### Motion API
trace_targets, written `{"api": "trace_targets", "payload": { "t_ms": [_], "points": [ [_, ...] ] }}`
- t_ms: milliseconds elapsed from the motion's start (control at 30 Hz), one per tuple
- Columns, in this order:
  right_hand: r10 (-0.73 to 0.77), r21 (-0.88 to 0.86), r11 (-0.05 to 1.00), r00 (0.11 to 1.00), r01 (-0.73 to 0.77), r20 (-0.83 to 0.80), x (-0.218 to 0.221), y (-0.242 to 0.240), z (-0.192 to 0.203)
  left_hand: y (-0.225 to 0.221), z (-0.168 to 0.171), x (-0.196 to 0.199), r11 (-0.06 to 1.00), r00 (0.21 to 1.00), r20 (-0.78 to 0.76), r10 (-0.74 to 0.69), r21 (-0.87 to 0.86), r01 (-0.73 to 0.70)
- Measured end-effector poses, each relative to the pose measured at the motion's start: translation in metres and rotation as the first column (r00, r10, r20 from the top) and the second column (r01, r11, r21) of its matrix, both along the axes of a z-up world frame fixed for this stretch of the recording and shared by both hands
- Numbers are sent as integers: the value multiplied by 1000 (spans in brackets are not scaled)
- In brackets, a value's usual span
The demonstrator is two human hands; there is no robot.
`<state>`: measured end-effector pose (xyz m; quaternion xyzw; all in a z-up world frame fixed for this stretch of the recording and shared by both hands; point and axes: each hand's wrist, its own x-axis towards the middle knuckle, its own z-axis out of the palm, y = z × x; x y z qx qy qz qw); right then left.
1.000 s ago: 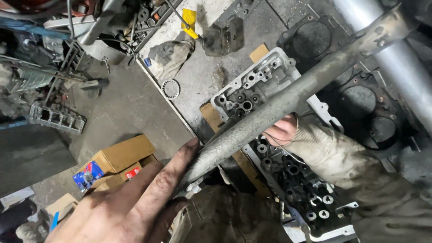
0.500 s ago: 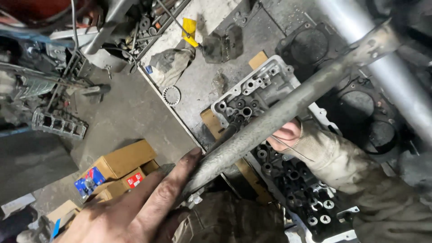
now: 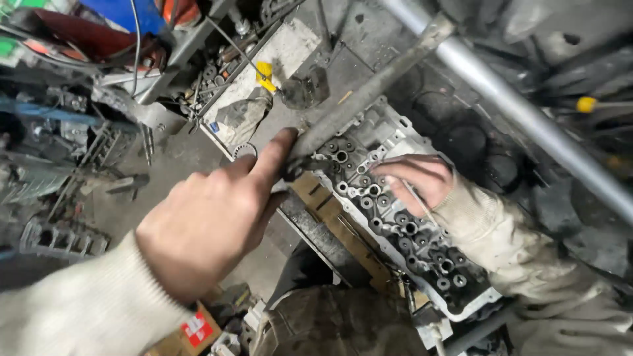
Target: The person works on an engine cylinder head clamped to a workbench, using a long breaker bar to loosen and tighten fasteners on the valvetrain area. They reposition the long bar on the bench frame between operations and use a small tool to work on components inside the head.
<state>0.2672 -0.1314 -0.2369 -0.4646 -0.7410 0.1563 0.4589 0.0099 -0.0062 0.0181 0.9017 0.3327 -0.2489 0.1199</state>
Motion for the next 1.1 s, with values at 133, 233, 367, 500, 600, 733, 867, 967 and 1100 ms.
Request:
{"api": "trace_targets", "payload": {
  "t_ms": [133,233,367,500,600,733,867,967,1100],
  "points": [
    [-325,148,937,945,317,35,5,-37,61,-1,-4,0,989,993,-57,-106,102,111],
    [-605,419,775,746,472,279,3,-13,111,3,-13,-7,978,988,-4,-153,142,152],
    [-611,272,783,607,560,508,19,71,99,11,-16,-3,961,969,-120,-215,152,232],
    [-515,111,799,578,591,633,30,114,92,23,-11,1,884,925,-155,-346,276,377],
    [-524,123,806,601,579,604,31,94,78,-2,25,14,891,915,-210,-344,234,389],
    [-558,199,812,632,548,537,46,59,78,-53,77,49,970,896,-399,-194,57,236],
    [-557,206,819,658,535,506,52,34,70,-69,57,48,971,921,-348,-176,95,221],
    [-577,207,807,663,553,477,51,16,71,-74,35,41,895,920,-223,-322,245,373],
    [-601,257,797,673,547,430,57,-9,66,-96,49,58,963,917,-346,-198,106,248]
  ]
}}
